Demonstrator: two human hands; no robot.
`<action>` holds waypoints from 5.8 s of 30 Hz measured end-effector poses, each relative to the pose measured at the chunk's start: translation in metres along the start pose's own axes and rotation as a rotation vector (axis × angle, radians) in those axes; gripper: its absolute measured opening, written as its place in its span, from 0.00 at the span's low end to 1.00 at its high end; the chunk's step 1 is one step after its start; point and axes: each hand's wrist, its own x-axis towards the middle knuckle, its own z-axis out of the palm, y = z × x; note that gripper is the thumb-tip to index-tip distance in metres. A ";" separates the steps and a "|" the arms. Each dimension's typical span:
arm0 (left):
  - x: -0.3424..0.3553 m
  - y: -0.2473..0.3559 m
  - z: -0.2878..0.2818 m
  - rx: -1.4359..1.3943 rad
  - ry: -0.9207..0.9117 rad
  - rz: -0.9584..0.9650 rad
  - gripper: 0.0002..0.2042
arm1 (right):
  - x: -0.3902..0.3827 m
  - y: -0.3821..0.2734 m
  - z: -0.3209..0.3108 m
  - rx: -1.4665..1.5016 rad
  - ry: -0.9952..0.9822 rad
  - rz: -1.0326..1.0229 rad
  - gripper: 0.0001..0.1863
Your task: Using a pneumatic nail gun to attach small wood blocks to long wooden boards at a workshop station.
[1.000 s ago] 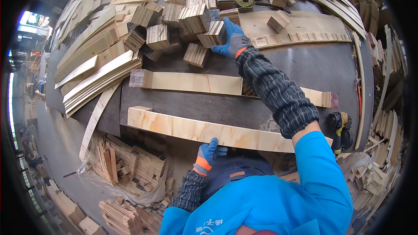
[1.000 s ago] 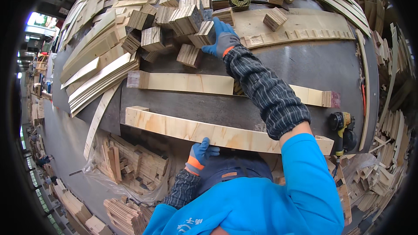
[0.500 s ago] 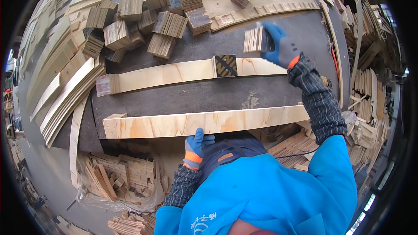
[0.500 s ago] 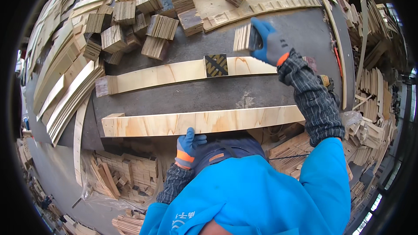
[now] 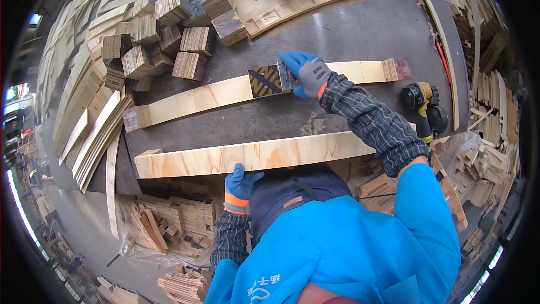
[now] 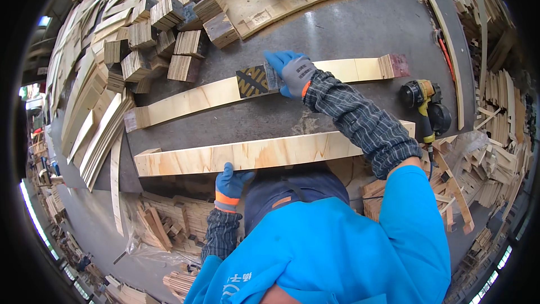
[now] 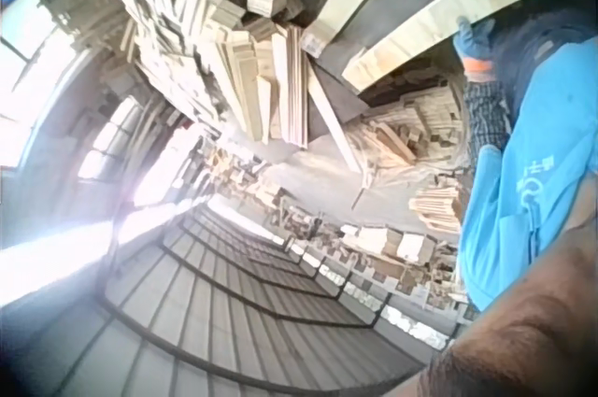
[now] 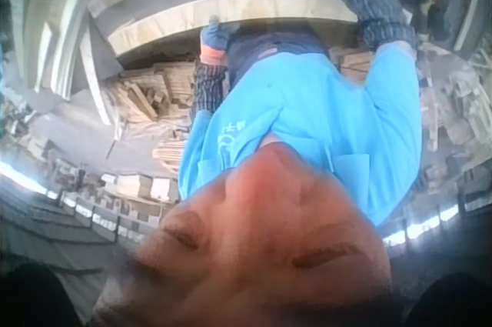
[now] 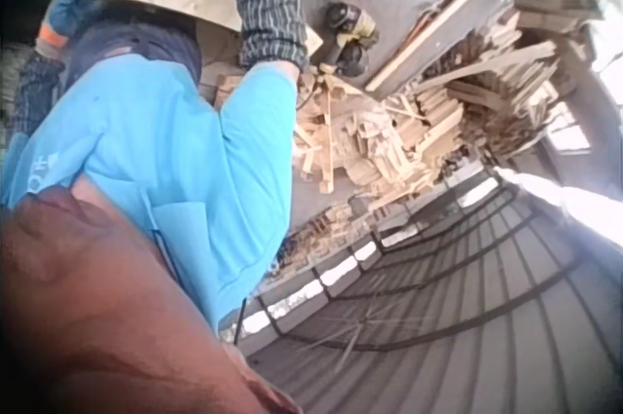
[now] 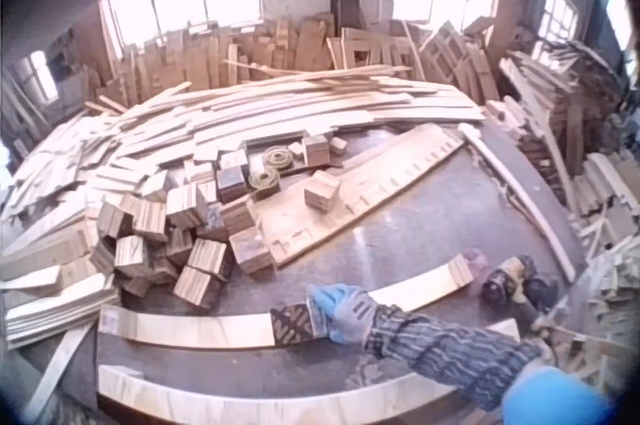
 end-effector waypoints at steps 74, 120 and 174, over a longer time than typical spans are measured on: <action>0.139 0.138 0.267 1.980 -0.261 1.289 0.47 | -0.131 0.131 -0.067 -0.263 -0.054 0.125 0.56; 0.180 0.136 0.268 1.977 -0.454 1.148 0.43 | -0.394 0.189 -0.115 -0.151 0.573 0.925 0.41; 0.175 0.135 0.270 1.880 -0.457 1.117 0.41 | -0.121 -0.147 -0.196 1.354 0.015 1.088 0.14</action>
